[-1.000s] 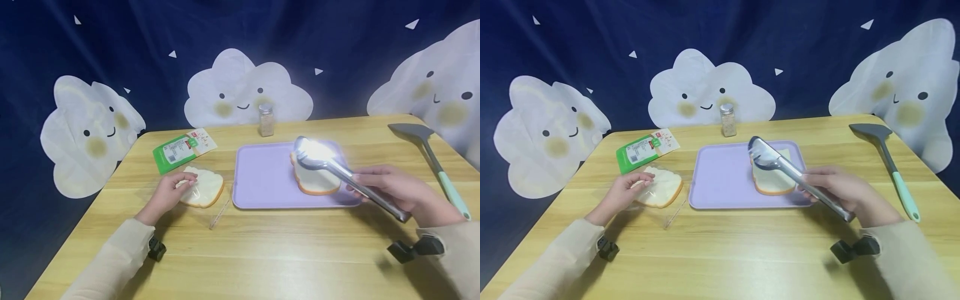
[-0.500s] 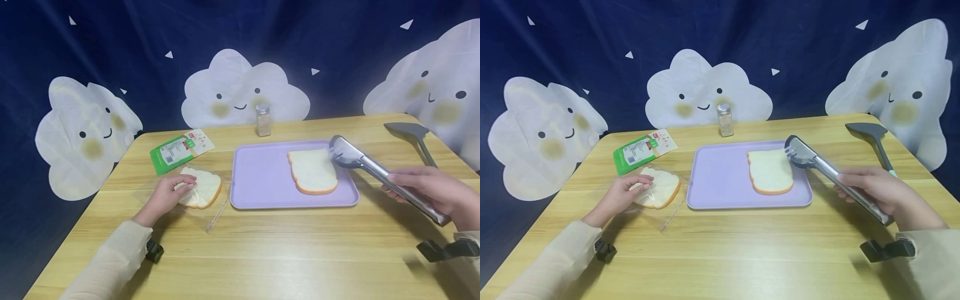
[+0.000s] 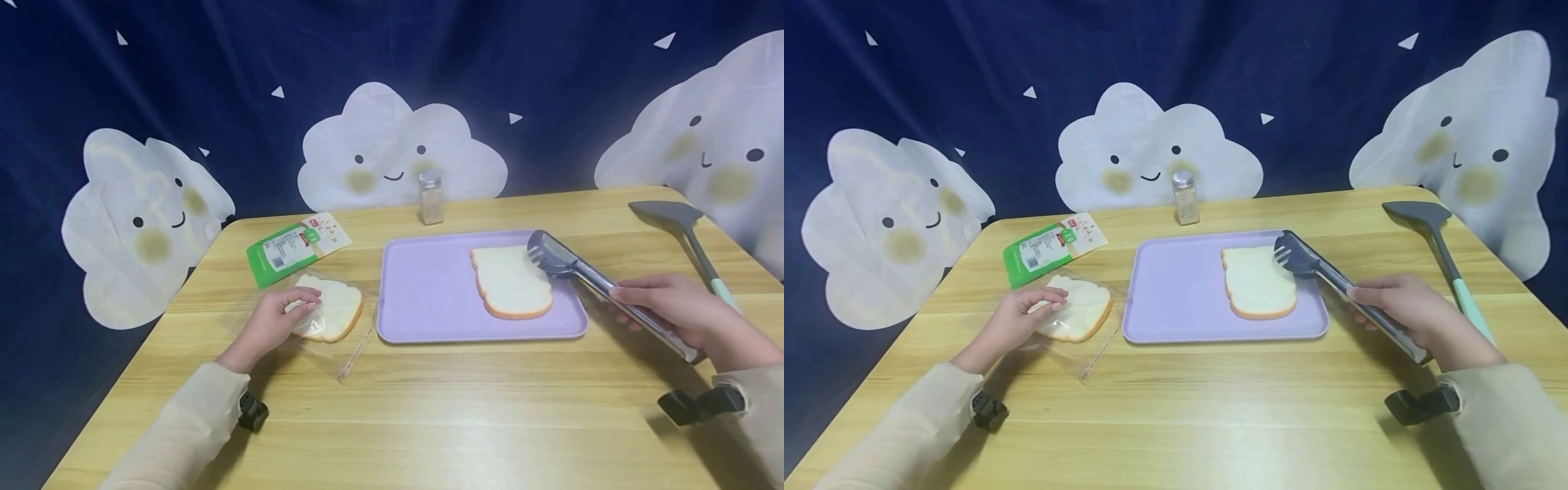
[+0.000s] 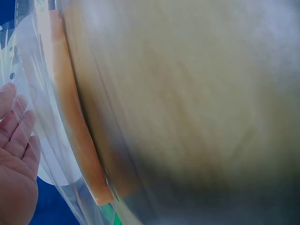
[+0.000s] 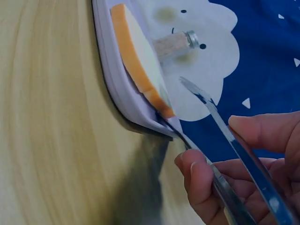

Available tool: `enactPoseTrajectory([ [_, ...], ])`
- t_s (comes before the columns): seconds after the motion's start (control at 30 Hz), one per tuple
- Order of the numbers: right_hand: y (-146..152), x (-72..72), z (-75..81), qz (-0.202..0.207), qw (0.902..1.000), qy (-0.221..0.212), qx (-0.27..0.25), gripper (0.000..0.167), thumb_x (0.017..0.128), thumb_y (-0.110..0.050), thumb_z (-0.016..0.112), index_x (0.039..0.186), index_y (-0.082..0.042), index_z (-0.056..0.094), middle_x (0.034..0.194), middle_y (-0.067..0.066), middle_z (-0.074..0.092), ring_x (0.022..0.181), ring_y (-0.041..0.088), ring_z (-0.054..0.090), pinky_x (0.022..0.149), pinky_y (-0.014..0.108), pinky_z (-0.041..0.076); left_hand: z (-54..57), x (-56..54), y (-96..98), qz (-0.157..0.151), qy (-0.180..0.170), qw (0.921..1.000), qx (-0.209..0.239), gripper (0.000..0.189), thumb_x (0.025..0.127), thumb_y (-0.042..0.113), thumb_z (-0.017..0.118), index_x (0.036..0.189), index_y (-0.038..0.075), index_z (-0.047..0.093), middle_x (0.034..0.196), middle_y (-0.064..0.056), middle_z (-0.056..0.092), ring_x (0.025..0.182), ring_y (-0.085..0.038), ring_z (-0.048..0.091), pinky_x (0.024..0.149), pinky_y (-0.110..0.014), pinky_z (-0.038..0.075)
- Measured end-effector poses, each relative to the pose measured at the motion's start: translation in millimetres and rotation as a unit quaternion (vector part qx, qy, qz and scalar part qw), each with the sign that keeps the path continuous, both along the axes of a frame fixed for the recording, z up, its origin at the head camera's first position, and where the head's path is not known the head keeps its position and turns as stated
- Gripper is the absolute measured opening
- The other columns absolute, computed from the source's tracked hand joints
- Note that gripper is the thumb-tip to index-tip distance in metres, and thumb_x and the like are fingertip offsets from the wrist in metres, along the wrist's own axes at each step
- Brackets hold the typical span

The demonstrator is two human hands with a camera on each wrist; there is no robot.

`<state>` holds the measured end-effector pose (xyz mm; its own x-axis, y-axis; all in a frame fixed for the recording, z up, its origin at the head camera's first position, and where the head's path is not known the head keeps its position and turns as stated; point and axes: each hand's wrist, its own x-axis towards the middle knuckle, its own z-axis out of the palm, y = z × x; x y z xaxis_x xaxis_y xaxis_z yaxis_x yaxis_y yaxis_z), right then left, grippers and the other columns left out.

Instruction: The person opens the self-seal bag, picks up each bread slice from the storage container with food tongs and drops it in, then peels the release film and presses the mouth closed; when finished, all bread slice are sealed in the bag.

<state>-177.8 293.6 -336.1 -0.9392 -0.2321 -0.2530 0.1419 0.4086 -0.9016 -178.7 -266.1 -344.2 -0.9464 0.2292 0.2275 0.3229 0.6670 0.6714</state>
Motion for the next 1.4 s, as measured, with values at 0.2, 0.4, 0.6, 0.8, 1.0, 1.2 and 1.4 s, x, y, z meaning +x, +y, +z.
enactPoseTrajectory([
  [0.2,3,-2.2,-8.9,0.002,0.9843,-0.082,-0.156,0.029,0.095,-0.006,0.047,0.085,-0.02,0.07,0.078,0.004,0.069,0.068,0.013,0.064,0.061,0.025,0.055,-1.9,-0.3,-0.1,-0.001,0.01,0.9999,-0.002,0.009,0.086,0.003,0.062,0.09,0.001,0.069,0.106,-0.016,0.067,0.109,-0.033,0.057,0.1,-0.047,0.038],
  [0.4,1,-6.8,-9.0,0.042,0.9665,-0.102,-0.232,0.03,0.098,-0.007,0.04,0.093,-0.008,0.07,0.086,0.007,0.069,0.073,0.012,0.064,0.063,0.023,0.054,-3.2,0.1,0.2,-0.007,0.015,0.9999,-0.001,0.008,0.086,0.003,0.062,0.09,0.0,0.069,0.105,-0.017,0.067,0.107,-0.034,0.058,0.098,-0.047,0.04],
  [0.6,-11,-10.6,6.4,0.051,0.973,-0.044,-0.221,0.034,0.098,-0.003,0.038,0.093,-0.009,0.071,0.084,0.008,0.07,0.073,0.013,0.065,0.063,0.024,0.054,-1.0,0.2,-0.5,-0.003,0.015,0.9999,-0.002,0.008,0.086,0.003,0.063,0.09,0.001,0.069,0.106,-0.016,0.067,0.108,-0.032,0.058,0.099,-0.045,0.04],
  [0.8,-34,-6.2,23.2,-0.02,0.9729,-0.036,-0.228,0.03,0.095,-0.003,0.048,0.086,-0.016,0.073,0.079,0.005,0.07,0.068,0.013,0.066,0.059,0.023,0.054,0.9,0.1,0.1,-0.006,0.02,0.9998,-0.007,0.009,0.086,0.003,0.063,0.091,0.001,0.069,0.106,-0.015,0.067,0.108,-0.031,0.058,0.098,-0.044,0.04],
  [1.0,-63,-2.2,33.2,-0.043,0.9941,0.026,-0.097,0.017,0.092,-0.014,0.057,0.103,-0.017,0.069,0.073,-0.005,0.068,0.066,0.009,0.063,0.058,0.025,0.053,3.6,1.5,2.0,0.001,0.002,1.0,-0.004,0.01,0.087,0.004,0.062,0.092,0.001,0.069,0.107,-0.015,0.066,0.11,-0.032,0.057,0.099,-0.045,0.04],
  [1.2,-88,9.8,43.0,-0.035,0.9872,0.128,0.089,0.053,0.091,-0.029,0.057,0.131,0.005,0.047,0.075,-0.002,0.066,0.064,0.006,0.059,0.053,0.025,0.048,3.9,1.4,2.0,0.004,-0.002,1.0,-0.007,0.01,0.087,0.005,0.062,0.093,0.002,0.07,0.108,-0.015,0.066,0.11,-0.031,0.057,0.099,-0.045,0.04],
  [1.4,-108,20.5,42.0,-0.036,0.9586,0.221,0.175,0.048,0.09,-0.031,0.059,0.125,0.001,0.055,0.093,0.016,0.067,0.069,0.012,0.054,0.055,0.024,0.044,2.8,2.3,1.5,0.005,-0.003,1.0,-0.001,0.01,0.087,0.005,0.063,0.092,0.002,0.07,0.107,-0.015,0.066,0.11,-0.031,0.057,0.099,-0.044,0.04],
])
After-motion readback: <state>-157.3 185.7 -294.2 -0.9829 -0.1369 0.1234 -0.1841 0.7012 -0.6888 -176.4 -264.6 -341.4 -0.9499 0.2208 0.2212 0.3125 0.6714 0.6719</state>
